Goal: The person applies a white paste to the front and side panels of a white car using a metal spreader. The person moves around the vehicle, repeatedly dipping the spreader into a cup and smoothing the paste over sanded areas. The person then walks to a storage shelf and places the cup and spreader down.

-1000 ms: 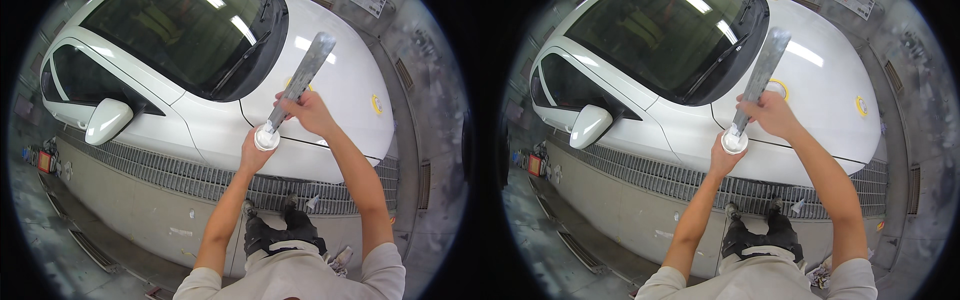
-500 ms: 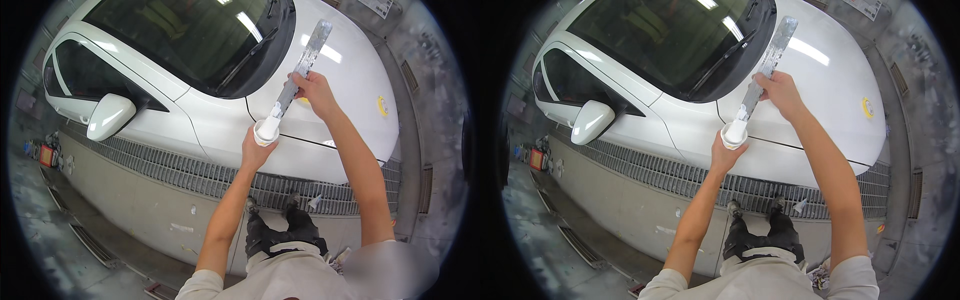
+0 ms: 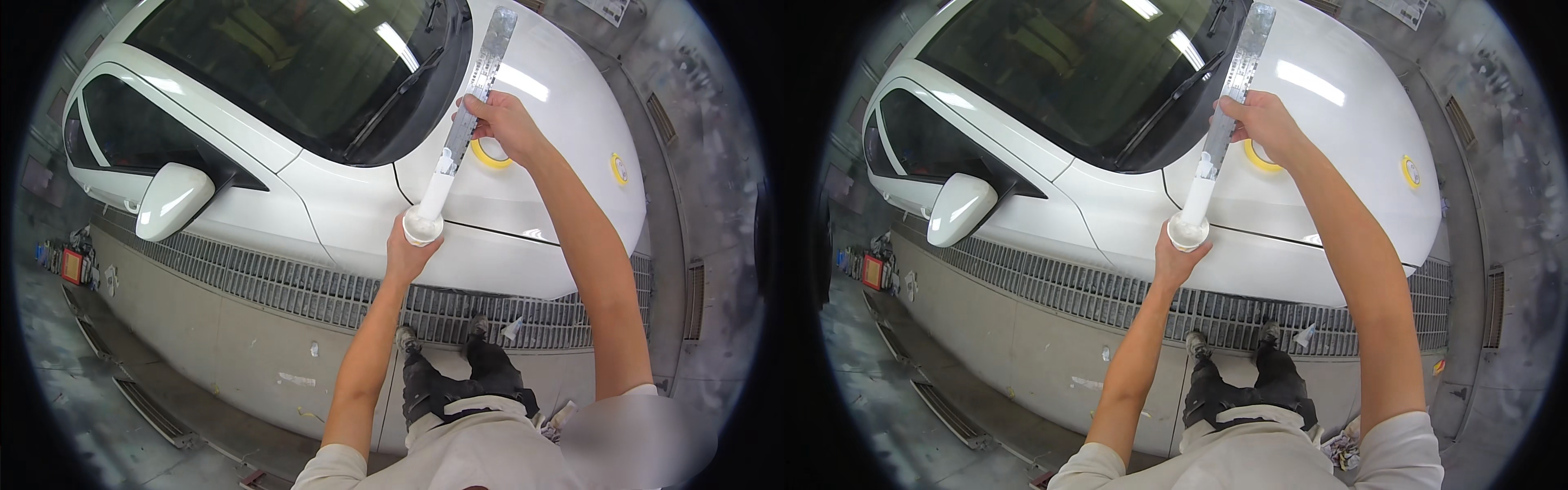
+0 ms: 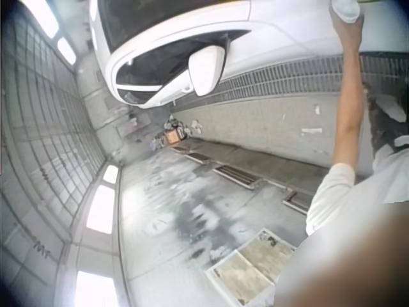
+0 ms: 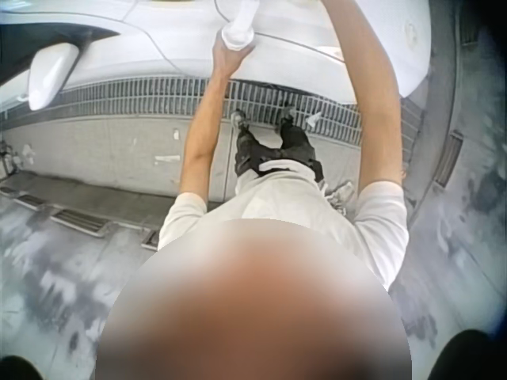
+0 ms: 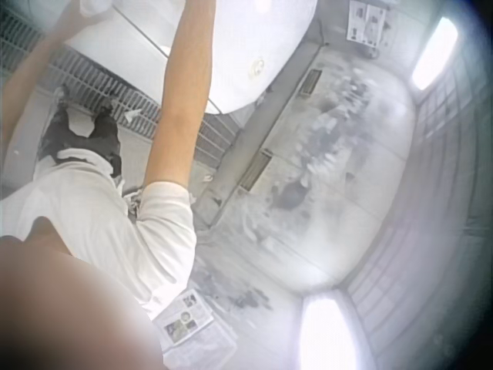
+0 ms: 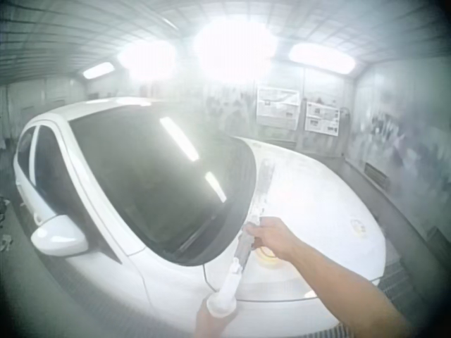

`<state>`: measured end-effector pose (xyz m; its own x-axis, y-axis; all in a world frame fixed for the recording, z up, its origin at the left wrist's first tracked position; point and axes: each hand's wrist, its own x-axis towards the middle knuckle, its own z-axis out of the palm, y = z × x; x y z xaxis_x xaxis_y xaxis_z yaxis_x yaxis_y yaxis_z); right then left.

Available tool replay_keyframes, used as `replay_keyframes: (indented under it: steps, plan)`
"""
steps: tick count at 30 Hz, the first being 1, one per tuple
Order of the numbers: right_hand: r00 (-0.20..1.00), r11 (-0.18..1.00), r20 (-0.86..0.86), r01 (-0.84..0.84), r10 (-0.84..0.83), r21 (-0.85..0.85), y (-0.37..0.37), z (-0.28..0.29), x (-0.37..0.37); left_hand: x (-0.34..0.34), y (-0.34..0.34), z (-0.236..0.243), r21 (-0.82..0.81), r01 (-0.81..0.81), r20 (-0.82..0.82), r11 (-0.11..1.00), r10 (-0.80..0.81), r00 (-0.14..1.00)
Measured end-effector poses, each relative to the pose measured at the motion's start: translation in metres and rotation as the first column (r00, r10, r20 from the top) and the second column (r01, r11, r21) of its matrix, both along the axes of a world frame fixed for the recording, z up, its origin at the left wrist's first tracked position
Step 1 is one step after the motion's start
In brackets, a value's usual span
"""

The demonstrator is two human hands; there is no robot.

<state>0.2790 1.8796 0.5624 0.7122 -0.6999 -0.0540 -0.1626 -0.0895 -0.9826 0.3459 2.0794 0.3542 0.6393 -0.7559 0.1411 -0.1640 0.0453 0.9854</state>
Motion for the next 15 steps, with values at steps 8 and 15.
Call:
replay_keyframes:
  steps: [8,15]
  plan:
    - [0.997,0.995,-0.059,-0.061,0.056,-0.078,0.043,-0.009,-0.003,-0.001,0.004,0.016,-0.080,-0.016,0.069,0.997,0.022,0.997]
    - [0.998,0.990,0.019,-0.062,0.065,-0.128,0.083,-0.013,-0.004,0.005,0.020,0.044,-0.063,-0.030,0.069,0.998,0.034,0.997]
